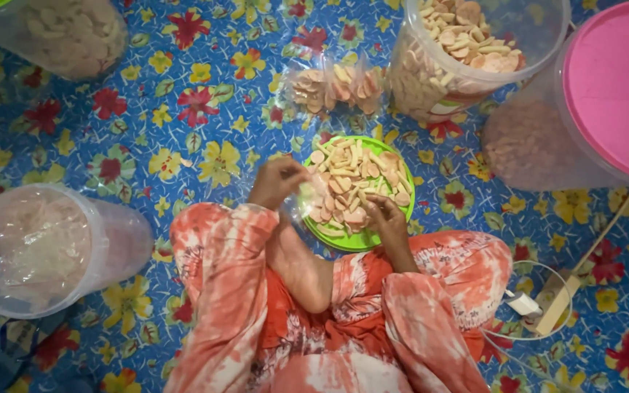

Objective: Sorting and inspecting sliced food items on a plate by hand

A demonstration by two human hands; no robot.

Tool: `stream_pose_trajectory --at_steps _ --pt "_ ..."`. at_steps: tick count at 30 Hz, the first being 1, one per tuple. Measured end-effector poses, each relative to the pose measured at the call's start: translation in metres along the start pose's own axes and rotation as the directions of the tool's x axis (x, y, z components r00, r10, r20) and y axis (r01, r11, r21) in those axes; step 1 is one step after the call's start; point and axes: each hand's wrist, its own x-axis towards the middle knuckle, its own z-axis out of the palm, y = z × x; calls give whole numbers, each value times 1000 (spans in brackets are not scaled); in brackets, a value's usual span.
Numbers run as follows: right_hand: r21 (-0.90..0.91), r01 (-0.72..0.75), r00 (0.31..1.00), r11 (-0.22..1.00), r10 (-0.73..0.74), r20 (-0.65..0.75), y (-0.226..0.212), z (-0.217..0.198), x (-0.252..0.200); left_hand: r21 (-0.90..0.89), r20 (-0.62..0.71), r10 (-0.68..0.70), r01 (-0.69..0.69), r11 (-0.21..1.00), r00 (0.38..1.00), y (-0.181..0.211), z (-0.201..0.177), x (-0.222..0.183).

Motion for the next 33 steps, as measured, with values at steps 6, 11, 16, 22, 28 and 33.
stream_pose_trajectory --at_steps 6,11,16,22,28,33 --pt "-128 107 973 986 -78 218 28 1 3 44 397 -61 47 998 916 -15 47 -7" --pt "-11 54 947 998 -48 319 29 0 -1 183 388 16 -94 979 922 -14 74 -16" --pt "34 57 973 998 -63 220 57 -10 14 333 409 38 -188 924 912 -13 63 -21" --pt "125 -16 986 992 -6 170 78 -13 25 474 331 -333 149 868 883 -25 62 -28" --pt "115 -88 995 989 83 52 24 -12 5 -31 366 -298 332 943 882 10 58 -33" --pt "218 -103 994 970 108 -10 30 -13 8 239 395 -256 170 956 882 -25 54 -30"
